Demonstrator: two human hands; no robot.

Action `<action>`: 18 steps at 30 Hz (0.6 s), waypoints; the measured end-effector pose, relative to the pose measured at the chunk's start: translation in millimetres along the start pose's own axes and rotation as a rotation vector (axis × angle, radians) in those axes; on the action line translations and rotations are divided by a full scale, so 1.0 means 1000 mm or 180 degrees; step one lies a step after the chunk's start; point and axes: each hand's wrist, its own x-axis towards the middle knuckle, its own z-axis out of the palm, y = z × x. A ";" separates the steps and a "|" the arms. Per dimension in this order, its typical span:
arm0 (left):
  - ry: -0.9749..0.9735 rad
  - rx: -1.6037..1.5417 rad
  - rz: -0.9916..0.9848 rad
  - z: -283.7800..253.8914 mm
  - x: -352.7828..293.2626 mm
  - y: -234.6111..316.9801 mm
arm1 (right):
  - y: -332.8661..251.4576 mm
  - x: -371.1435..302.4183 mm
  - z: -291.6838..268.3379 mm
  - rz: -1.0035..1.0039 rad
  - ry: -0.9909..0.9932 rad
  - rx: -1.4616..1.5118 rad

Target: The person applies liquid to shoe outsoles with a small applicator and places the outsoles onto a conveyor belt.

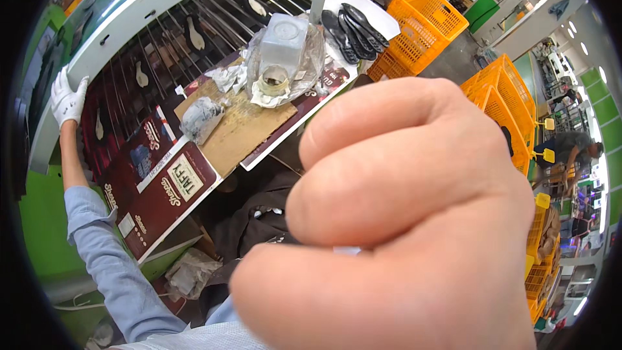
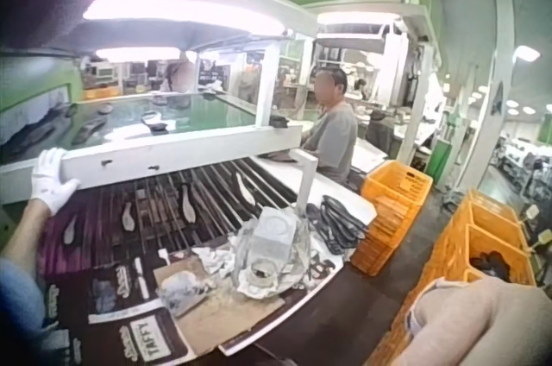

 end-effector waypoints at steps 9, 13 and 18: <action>0.0109 0.0143 0.0041 0.010 0.000 -0.010 | 0.023 0.029 0.026 -0.0070 0.0284 0.0356; 0.0187 0.0101 0.0132 0.023 0.005 -0.018 | 0.040 0.036 0.036 -0.0597 0.0354 0.0095; 0.0243 0.0103 0.0199 0.026 0.004 -0.021 | 0.045 0.038 0.031 -0.0693 0.0331 0.0113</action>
